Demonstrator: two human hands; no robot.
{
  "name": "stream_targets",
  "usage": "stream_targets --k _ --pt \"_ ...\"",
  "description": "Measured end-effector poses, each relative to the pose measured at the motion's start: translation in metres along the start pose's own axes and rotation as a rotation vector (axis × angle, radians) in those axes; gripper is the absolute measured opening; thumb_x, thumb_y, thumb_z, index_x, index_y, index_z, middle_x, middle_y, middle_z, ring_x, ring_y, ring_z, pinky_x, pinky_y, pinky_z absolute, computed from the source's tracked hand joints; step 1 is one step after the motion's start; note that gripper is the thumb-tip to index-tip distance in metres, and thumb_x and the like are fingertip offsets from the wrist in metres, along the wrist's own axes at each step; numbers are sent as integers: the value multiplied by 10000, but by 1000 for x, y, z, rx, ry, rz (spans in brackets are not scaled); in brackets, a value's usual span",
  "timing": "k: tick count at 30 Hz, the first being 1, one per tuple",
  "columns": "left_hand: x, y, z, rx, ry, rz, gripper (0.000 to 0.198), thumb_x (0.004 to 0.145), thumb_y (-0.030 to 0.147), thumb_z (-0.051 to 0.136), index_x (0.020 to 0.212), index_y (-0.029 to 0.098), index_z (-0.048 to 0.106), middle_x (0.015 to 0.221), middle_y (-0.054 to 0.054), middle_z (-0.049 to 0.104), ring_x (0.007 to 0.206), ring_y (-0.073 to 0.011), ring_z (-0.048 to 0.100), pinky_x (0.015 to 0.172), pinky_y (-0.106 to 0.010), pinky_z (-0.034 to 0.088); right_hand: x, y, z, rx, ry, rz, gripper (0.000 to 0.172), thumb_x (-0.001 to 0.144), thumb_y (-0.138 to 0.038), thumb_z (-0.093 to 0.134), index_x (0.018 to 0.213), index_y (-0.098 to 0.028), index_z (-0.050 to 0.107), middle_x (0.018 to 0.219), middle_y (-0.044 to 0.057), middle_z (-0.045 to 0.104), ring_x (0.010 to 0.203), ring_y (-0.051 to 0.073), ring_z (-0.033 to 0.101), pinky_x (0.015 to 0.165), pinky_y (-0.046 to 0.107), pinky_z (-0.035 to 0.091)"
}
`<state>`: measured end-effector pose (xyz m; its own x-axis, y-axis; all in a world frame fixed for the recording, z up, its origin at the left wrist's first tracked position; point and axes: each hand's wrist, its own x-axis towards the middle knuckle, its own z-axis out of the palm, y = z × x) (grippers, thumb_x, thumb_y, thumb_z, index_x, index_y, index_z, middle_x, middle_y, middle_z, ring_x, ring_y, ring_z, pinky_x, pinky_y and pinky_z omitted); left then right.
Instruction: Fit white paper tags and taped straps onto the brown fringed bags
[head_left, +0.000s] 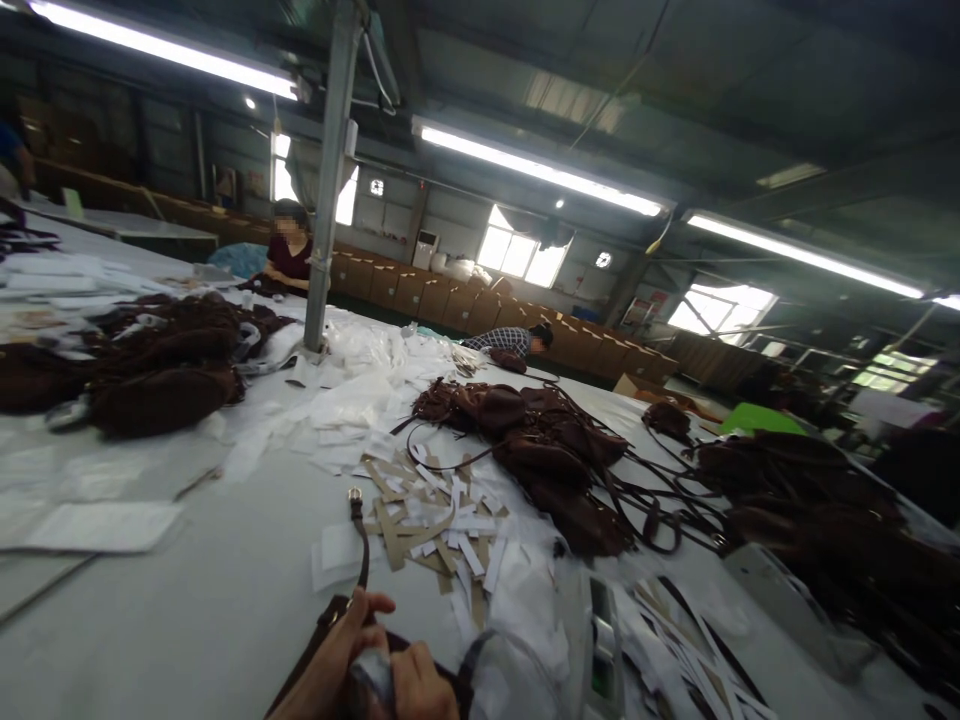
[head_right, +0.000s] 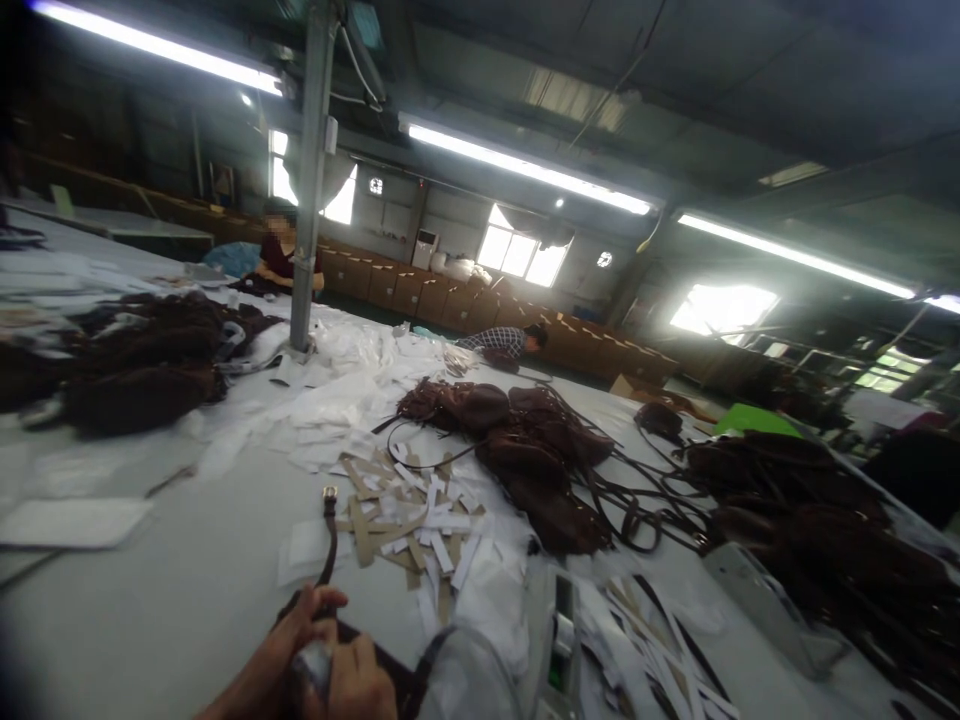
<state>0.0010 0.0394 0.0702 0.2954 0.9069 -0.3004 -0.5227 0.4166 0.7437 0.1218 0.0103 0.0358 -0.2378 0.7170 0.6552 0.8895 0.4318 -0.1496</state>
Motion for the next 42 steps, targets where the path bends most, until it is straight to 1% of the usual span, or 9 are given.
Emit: stream_targets --k 4,8,15,19,24,28,34,39,42 --pt "-17 41 4 544 -232 243 227 694 395 729 822 224 653 587 -12 620 592 -185 545 614 -235 379 15 -7 -23 72 -150 -101 404 941 -392 320 887 -156 644 677 67 629 465 167 583 400 242 462" --pt "-20 59 13 689 -225 375 113 734 342 690 774 238 671 597 -10 624 561 -175 535 601 -231 376 36 -11 -46 67 -170 -93 296 919 -359 445 807 -157 631 654 52 640 510 165 630 447 221 469" --pt "-7 57 29 92 174 134 372 737 546 626 804 194 524 511 86 435 366 -54 327 373 -159 236 52 -25 -75 272 -224 251 450 853 -562 512 1082 -182 588 882 64 731 756 220 709 616 255 522" --pt "-6 44 36 -200 260 88 382 710 499 680 860 193 506 521 88 454 375 -59 370 387 -163 292 52 -34 -74 277 -200 374 318 925 -470 426 1026 -200 562 766 29 726 634 193 698 516 241 459" --pt "-11 42 21 117 1 151 419 781 574 560 927 181 564 528 50 517 419 -99 413 427 -193 301 48 -24 -69 90 -266 146 264 948 -290 320 855 -200 550 572 5 659 491 180 647 438 249 366" --pt "-22 70 19 523 -176 246 201 711 326 712 848 202 635 537 20 589 522 -141 483 517 -204 309 56 -21 -70 105 -303 62 253 907 -183 342 870 -185 592 596 33 677 520 187 660 464 247 395" --pt "-19 79 35 307 98 350 342 779 514 595 825 175 605 506 71 429 408 -76 336 419 -186 253 72 -25 -85 348 -318 265 311 880 -375 518 1131 -195 549 878 49 732 746 214 708 592 247 498" --pt "-9 49 38 -91 301 180 486 720 646 586 933 214 520 578 76 463 397 -76 409 392 -177 323 58 -34 -74 386 -217 379 274 900 -478 467 973 -229 554 644 -13 679 557 190 673 470 232 447" --pt "-7 38 34 -82 278 194 526 720 687 552 937 208 532 576 67 470 415 -81 411 406 -181 331 41 -30 -54 212 -113 330 288 954 -439 345 874 -239 536 547 -12 643 465 197 649 402 243 390"
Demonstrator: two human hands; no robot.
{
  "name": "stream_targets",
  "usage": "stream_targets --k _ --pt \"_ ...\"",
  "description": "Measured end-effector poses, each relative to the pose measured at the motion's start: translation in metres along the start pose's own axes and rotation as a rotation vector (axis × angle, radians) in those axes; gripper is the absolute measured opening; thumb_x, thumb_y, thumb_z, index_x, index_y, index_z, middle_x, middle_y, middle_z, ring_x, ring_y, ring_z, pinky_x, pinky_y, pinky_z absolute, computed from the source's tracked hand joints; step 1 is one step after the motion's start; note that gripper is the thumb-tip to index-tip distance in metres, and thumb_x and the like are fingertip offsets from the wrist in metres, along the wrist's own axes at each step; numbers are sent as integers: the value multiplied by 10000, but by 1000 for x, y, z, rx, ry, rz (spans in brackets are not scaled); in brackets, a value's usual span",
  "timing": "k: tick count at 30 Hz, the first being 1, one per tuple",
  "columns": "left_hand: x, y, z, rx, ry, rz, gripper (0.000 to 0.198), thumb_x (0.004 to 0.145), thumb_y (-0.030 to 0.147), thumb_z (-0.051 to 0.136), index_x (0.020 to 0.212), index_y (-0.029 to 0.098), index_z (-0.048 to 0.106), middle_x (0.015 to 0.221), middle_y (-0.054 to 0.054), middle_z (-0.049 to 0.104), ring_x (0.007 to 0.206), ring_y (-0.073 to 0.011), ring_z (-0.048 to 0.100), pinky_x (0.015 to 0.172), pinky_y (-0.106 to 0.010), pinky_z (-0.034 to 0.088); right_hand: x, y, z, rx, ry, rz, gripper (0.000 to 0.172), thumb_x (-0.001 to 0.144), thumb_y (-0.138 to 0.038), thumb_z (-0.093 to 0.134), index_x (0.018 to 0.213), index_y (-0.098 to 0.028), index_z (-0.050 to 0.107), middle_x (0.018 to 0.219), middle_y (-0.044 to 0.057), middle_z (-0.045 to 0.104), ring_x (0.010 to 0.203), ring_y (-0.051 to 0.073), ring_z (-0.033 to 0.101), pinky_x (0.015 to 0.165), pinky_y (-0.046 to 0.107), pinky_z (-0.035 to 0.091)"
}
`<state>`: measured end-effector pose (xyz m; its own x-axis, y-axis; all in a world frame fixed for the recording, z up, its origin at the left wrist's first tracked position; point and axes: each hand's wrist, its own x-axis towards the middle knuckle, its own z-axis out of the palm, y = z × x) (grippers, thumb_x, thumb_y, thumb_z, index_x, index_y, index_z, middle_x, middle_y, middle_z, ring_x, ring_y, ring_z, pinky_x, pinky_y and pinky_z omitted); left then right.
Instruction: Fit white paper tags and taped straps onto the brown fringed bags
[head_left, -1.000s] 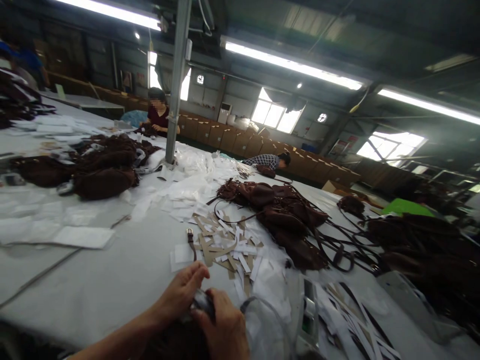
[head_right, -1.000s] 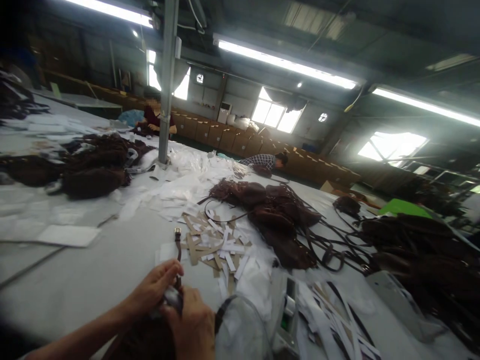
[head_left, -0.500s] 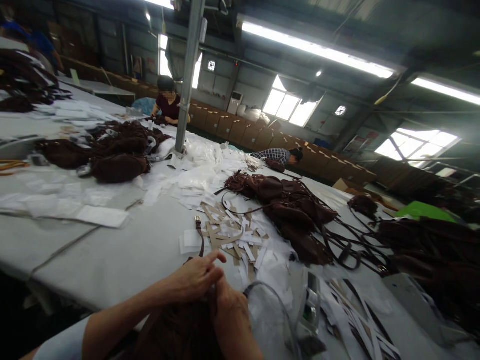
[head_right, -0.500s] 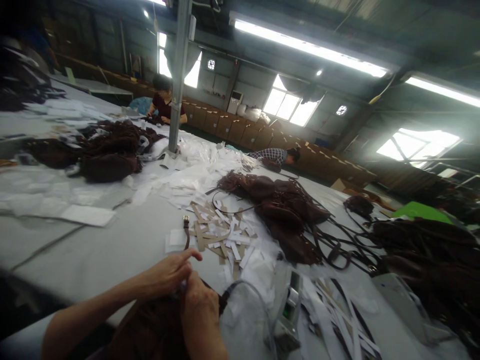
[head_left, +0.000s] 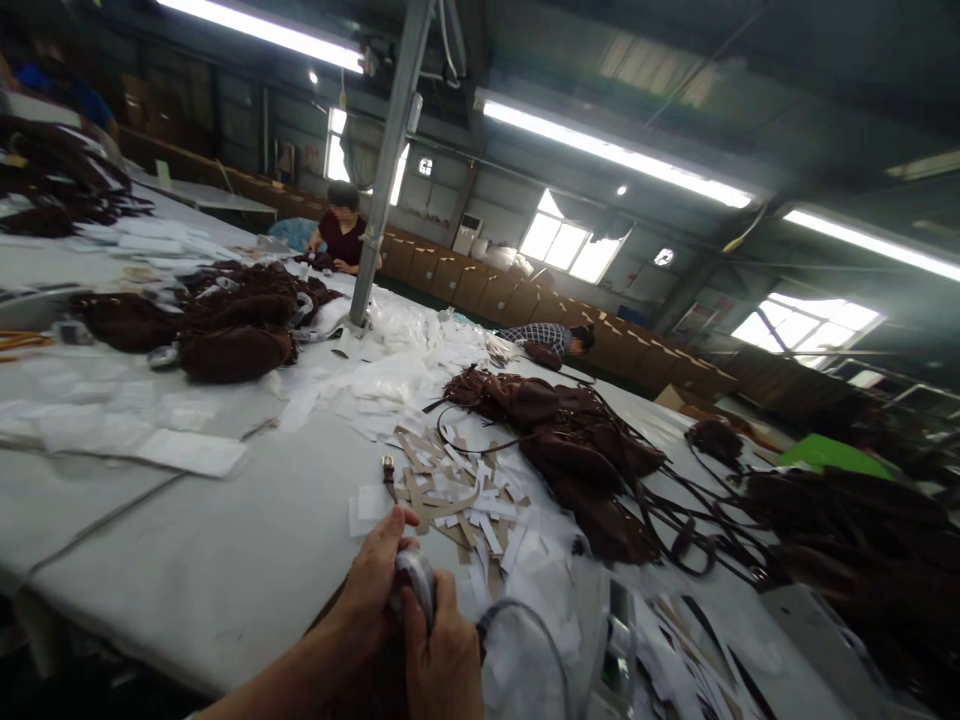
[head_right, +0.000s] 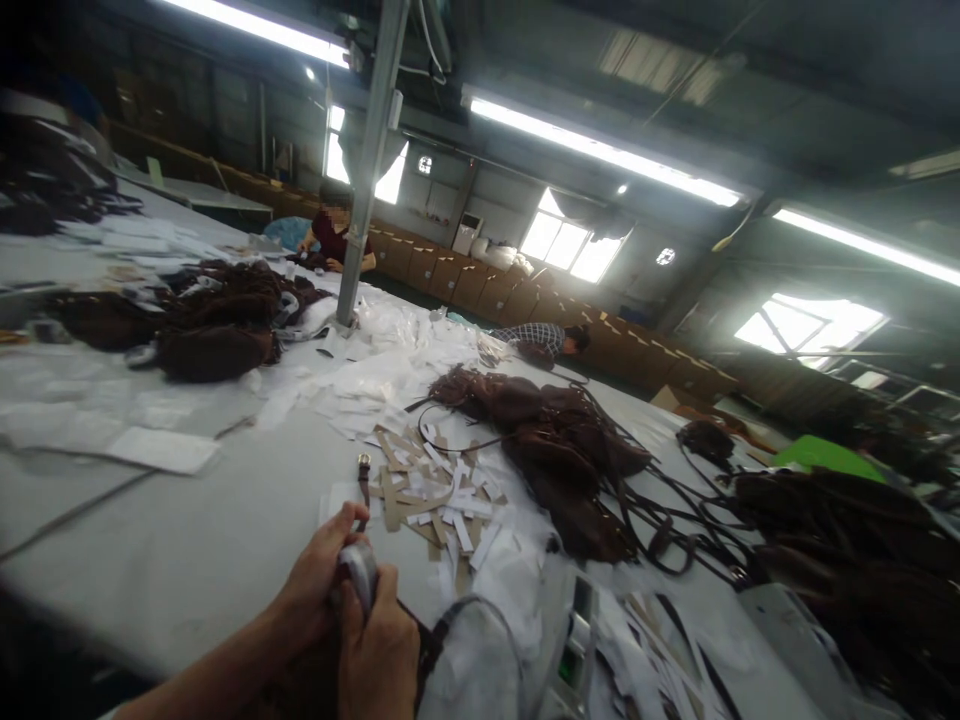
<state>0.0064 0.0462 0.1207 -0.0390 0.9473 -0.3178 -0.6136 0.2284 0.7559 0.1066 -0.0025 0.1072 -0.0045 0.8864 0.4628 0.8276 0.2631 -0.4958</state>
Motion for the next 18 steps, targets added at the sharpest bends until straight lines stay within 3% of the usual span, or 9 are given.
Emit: stream_targets --k 2,5,7,10,13,15,18 --pt "0 0 -5 130 -146 75 567 723 717 512 924 189 565 551 54 472 425 -84 388 410 -181 301 -4 12 11 -108 54 -92 318 957 -422 306 817 -243 530 463 -17 602 369 202 601 350 260 344" --pt "0 9 -10 343 -342 240 527 697 654 613 903 169 617 543 36 480 478 -96 396 455 -189 299 -2 20 19 -117 95 -182 313 933 -413 310 831 -245 553 492 3 626 383 218 608 352 279 369" --pt "1 17 -8 369 -293 338 463 705 609 643 844 167 624 529 46 438 482 -90 374 459 -185 287 4 16 18 -39 123 -144 310 900 -476 373 903 -240 575 532 1 637 429 217 627 386 279 414" --pt "2 25 1 215 -155 362 479 758 669 522 810 194 559 510 75 348 420 -72 290 398 -175 234 14 2 6 98 156 31 444 809 -560 527 1065 -199 574 544 -26 612 443 189 609 421 259 446" --pt "-1 27 11 105 -141 310 502 764 712 454 828 216 501 504 93 309 383 -64 254 364 -163 209 21 -9 -8 211 89 103 336 811 -525 554 906 -210 627 615 -13 630 534 167 615 495 236 469" --pt "-3 26 14 104 -107 281 518 754 721 459 825 210 502 500 91 330 382 -59 270 366 -157 220 22 -11 -17 240 13 59 253 834 -455 549 774 -219 617 681 -5 639 614 160 619 565 229 475" --pt "-4 23 14 120 -60 255 548 738 733 470 795 191 522 481 82 359 385 -56 292 372 -156 217 24 -8 -24 216 -141 -35 150 792 -347 604 729 -212 588 707 -10 623 638 150 604 585 220 463"
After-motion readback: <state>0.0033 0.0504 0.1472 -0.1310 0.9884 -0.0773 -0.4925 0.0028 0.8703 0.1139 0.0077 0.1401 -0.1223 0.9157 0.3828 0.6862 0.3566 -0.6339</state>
